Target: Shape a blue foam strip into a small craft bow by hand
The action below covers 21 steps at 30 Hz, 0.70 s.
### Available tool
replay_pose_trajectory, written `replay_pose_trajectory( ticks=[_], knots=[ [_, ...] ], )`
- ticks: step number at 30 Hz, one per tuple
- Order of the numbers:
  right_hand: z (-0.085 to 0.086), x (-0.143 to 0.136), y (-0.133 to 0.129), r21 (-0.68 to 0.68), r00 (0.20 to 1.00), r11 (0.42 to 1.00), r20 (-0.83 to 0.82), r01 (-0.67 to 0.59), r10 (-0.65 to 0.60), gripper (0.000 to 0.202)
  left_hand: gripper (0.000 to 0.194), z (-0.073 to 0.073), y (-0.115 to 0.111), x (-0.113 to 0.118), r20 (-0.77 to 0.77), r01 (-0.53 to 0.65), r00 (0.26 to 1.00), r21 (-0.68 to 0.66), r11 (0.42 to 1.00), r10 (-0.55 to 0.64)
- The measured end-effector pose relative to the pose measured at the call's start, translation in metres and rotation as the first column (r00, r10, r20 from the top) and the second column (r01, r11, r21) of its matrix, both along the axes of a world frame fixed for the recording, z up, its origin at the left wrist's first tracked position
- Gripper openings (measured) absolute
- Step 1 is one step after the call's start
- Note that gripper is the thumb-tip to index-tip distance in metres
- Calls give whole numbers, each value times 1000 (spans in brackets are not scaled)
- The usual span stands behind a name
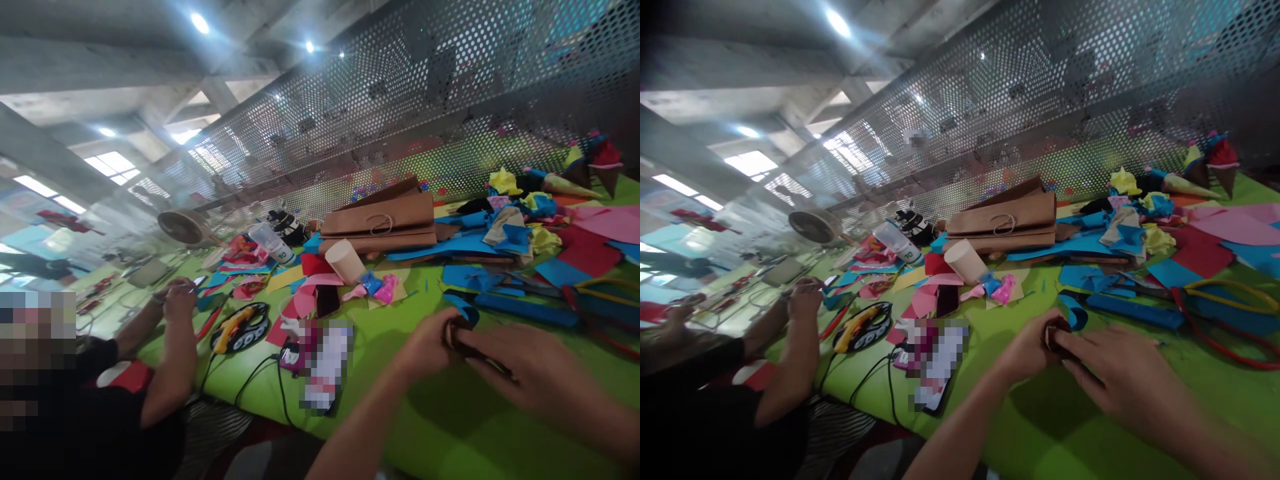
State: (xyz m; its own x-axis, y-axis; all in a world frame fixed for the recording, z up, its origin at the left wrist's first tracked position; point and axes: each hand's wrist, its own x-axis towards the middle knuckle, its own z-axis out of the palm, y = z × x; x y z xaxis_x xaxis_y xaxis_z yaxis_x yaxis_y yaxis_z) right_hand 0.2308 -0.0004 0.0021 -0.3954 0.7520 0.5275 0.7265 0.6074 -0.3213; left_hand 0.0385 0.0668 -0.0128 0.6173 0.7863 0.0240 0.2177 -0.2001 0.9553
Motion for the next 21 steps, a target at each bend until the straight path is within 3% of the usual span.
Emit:
replay_pose_trajectory(
  ticks=[4,13,21],
  knots=[
    [-5,-1,1,-28,992,1000,126,-14,17,33,32,2,-2,0,-27,-23,999,-12,1000,23],
    [9,7,1,-132,995,987,14,-93,96,33,30,10,3,-2,-21,-51,998,-12,999,51],
    [-8,3,-1,-135,996,990,63,-47,56,38,26,13,-1,-7,-162,10,987,122,992,10]
  ],
)
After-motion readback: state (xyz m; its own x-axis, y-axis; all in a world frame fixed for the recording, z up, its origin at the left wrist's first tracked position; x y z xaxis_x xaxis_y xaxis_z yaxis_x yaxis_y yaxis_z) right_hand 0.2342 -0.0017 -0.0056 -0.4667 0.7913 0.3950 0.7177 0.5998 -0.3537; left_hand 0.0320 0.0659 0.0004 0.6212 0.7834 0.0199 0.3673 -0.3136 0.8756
